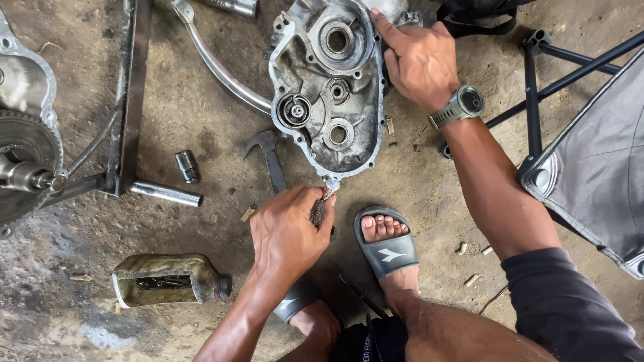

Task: Applying sealant to the mating surface of a motorcycle engine casing and using a hammer and punch for assembly.

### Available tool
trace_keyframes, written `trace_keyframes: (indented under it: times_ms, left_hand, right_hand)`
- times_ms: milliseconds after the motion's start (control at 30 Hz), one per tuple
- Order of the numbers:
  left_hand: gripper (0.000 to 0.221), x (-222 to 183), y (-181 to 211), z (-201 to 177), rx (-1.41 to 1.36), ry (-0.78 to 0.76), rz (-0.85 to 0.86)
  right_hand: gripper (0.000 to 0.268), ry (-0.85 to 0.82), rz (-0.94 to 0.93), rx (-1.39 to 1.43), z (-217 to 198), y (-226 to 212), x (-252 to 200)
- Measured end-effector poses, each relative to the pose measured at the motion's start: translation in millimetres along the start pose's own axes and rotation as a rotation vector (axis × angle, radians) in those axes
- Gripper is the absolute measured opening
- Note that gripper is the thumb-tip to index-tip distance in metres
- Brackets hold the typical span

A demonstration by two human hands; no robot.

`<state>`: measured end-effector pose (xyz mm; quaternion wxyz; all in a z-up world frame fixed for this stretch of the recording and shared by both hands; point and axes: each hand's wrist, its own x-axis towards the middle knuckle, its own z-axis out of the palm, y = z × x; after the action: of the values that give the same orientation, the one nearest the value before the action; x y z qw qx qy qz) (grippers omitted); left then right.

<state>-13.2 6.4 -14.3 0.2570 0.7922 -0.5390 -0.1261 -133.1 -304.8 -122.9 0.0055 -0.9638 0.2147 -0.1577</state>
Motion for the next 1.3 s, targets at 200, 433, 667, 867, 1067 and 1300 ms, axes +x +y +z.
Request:
trace_keyframes:
  times_ms: [200,433,667,867,1067,1300]
  left_hand:
    - [0.025,0,1,-1,0.010,-0.015,-0.008]
    - [0.022,8,-2,-8,-0.012,0.010,-0.016]
    - [0.021,25,-14,-26,0.054,0.073,0.019]
    - [0.018,50,-19,-46,0.102,0.135,0.075]
    - [0.012,54,-20,-45,0.106,0.152,0.088]
    - [0.015,52,-25,-41,0.128,0.114,0.048]
  right_hand:
    - [0.056,-0.005,-0.016,-0.045,3,3,6]
    - [0.053,0.049,-0.020,-0.022,1,-3,23]
    - [0.055,0.034,0.000,-0.006,-9,-11,41]
    - [0.049,-0.014,0.128,0.730,-110,-94,44]
    - [0.045,-0.364,0.294,1.083,-144,-128,28]
    - [0.042,-0.434,0.195,1.061,-145,-131,33]
